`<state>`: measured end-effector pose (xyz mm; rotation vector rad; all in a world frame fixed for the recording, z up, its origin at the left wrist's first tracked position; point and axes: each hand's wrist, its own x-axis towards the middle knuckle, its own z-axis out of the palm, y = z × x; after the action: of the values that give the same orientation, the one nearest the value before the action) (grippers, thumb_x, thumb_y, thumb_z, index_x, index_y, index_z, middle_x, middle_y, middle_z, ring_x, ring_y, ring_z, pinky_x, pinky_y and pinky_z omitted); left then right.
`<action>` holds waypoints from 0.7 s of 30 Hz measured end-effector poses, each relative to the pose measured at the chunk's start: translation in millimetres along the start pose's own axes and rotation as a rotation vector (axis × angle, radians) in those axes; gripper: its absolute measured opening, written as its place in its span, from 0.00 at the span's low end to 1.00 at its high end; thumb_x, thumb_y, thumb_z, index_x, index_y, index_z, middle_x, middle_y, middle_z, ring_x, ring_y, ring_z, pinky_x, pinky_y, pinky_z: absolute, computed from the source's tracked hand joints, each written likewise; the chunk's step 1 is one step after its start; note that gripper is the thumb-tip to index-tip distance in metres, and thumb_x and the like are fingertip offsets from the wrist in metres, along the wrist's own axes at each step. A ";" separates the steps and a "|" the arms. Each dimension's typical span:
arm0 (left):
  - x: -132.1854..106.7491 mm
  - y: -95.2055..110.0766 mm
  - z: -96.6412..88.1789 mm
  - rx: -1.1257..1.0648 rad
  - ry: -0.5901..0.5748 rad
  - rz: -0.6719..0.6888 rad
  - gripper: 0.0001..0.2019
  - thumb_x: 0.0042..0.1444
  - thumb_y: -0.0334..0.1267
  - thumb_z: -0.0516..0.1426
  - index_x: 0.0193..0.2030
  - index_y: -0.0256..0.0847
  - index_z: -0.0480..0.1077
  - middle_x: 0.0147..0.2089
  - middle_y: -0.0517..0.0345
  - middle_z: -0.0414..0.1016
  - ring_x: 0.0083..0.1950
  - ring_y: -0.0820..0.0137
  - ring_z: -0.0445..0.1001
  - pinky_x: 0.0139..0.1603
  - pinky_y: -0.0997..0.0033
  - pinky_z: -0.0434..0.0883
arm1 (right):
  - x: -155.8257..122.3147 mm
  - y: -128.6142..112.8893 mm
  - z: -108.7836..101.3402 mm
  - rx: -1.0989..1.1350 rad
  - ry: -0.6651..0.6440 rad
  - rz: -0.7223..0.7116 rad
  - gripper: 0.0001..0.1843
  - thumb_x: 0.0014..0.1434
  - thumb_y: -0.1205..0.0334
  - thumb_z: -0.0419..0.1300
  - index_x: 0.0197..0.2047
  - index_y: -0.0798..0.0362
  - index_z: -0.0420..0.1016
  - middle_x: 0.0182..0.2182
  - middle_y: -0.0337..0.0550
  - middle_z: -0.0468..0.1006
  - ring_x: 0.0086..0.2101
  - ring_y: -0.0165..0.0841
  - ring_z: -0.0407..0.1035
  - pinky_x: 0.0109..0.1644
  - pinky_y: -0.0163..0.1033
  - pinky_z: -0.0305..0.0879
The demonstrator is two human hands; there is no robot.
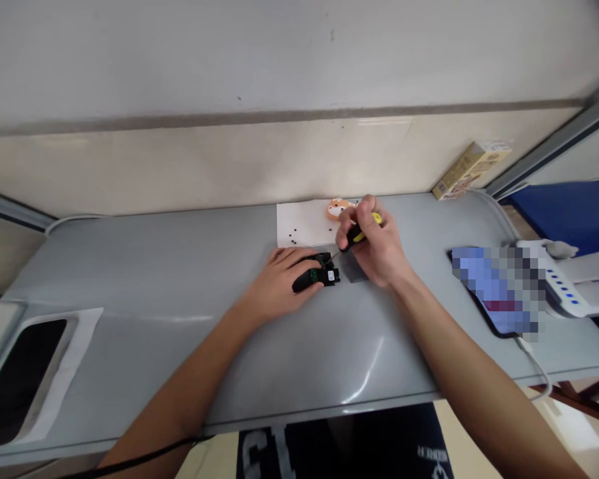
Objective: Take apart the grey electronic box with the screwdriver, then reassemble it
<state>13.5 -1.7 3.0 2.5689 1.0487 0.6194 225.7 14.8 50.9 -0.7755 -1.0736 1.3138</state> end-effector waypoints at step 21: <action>-1.6 1.6 2.2 0.083 0.055 0.052 0.09 0.67 0.41 0.59 0.52 0.47 0.74 0.61 0.54 0.76 0.62 0.59 0.73 0.64 0.52 0.67 | 4.2 1.1 -5.4 -0.040 -0.045 -0.055 0.25 0.66 0.31 0.50 0.36 0.46 0.63 0.23 0.32 0.57 0.22 0.30 0.58 0.29 0.39 0.63</action>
<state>14.6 -4.1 1.4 2.6720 1.0493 0.6765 230.0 19.7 48.7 -0.7444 -1.1526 1.2710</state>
